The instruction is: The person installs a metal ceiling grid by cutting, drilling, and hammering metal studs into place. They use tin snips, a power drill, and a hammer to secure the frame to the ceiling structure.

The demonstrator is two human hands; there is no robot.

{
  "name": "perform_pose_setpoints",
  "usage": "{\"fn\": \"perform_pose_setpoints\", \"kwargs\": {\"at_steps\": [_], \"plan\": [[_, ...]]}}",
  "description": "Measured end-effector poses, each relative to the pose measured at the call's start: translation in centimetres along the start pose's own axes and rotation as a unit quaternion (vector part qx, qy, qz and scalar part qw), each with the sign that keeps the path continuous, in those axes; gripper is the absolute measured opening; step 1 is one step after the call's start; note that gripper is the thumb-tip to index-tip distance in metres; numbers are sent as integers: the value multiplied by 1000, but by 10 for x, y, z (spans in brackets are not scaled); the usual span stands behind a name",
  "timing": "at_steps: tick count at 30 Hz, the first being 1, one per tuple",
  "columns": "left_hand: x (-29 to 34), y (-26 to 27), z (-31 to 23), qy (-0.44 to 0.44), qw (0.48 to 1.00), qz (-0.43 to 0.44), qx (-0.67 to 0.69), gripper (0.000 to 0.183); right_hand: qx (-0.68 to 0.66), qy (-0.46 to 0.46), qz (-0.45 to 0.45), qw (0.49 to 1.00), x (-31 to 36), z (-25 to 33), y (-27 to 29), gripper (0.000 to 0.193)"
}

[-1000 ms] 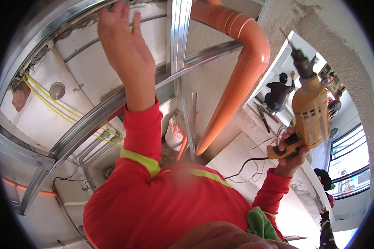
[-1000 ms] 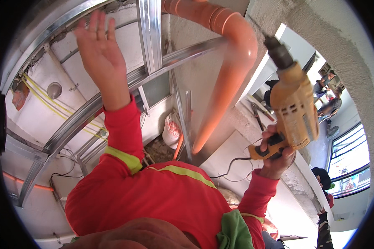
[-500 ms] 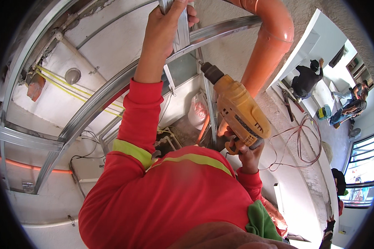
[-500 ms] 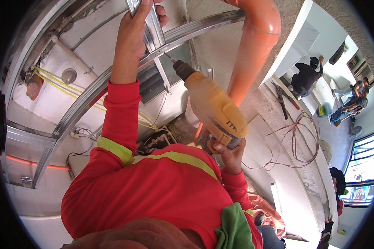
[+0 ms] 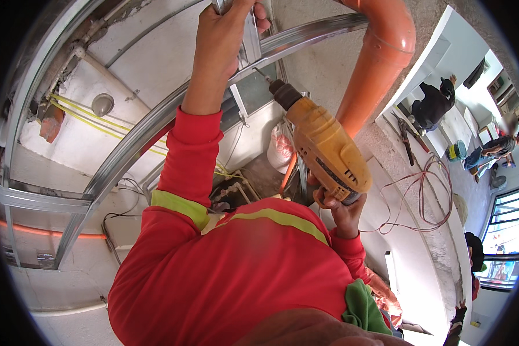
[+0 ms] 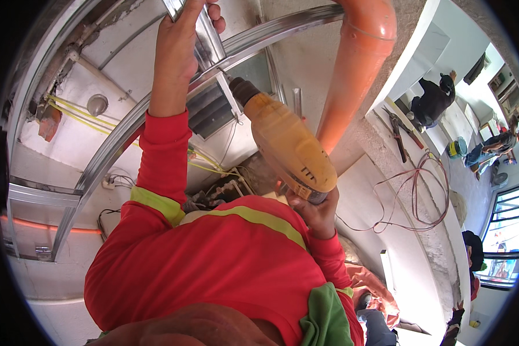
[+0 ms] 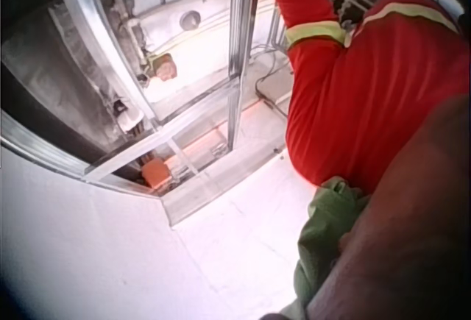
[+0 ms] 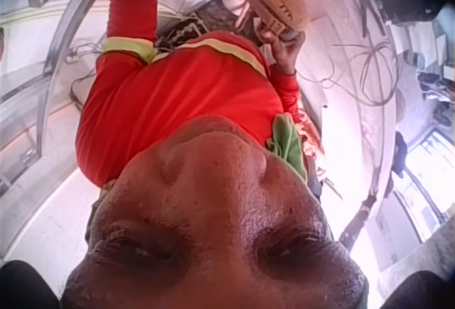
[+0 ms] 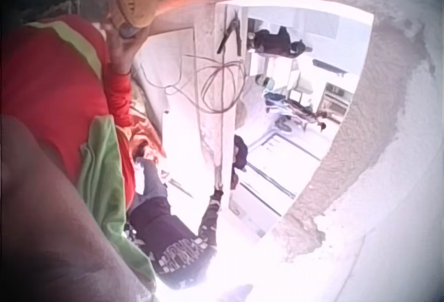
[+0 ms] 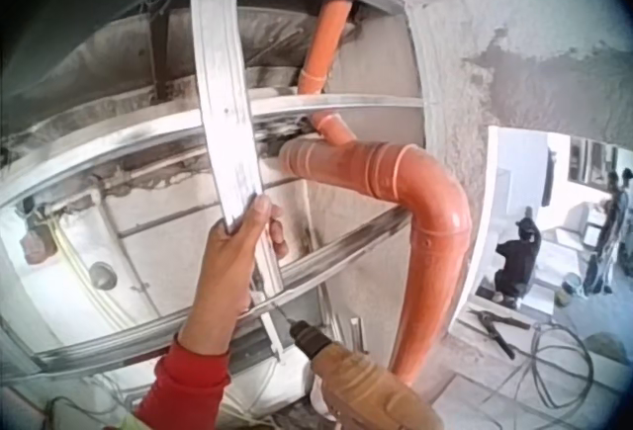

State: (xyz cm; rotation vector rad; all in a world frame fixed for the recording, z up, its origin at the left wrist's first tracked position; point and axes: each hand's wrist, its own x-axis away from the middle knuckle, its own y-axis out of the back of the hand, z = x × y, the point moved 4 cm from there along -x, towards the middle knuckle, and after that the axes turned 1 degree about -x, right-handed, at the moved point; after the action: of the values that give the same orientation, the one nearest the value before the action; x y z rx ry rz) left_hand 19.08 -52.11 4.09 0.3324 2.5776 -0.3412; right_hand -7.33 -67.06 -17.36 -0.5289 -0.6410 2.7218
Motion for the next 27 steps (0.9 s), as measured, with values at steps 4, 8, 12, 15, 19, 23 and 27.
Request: {"fn": "perform_pose_setpoints", "kwargs": {"at_steps": [4, 8, 12, 15, 19, 23, 27], "plan": [[-1, -1, 0, 0, 1000, 6, 5, 36, 12, 27, 3, 1000, -4, 1, 0, 64], [-1, -1, 0, -6, 1000, 12, 8, 35, 5, 30, 7, 1000, -4, -1, 0, 68], [-1, -1, 0, -3, 1000, 7, 1, 35, 10, 9, 18, 1000, -4, -3, 1, 68], [0, -1, -1, -6, 1000, 9, 5, 35, 8, 12, 27, 1000, -5, -3, 2, 66], [0, -3, -1, -12, 1000, 23, 10, 36, 7, -11, 27, 1000, -5, -8, 3, 68], [0, -3, -1, -10, 1000, 16, 8, 35, 55, 2, -42, 998, 2, -11, 6, 87], [0, -3, -3, -19, 1000, 16, -4, 34, 76, -37, 7, 996, 11, -8, 11, 83]]}}
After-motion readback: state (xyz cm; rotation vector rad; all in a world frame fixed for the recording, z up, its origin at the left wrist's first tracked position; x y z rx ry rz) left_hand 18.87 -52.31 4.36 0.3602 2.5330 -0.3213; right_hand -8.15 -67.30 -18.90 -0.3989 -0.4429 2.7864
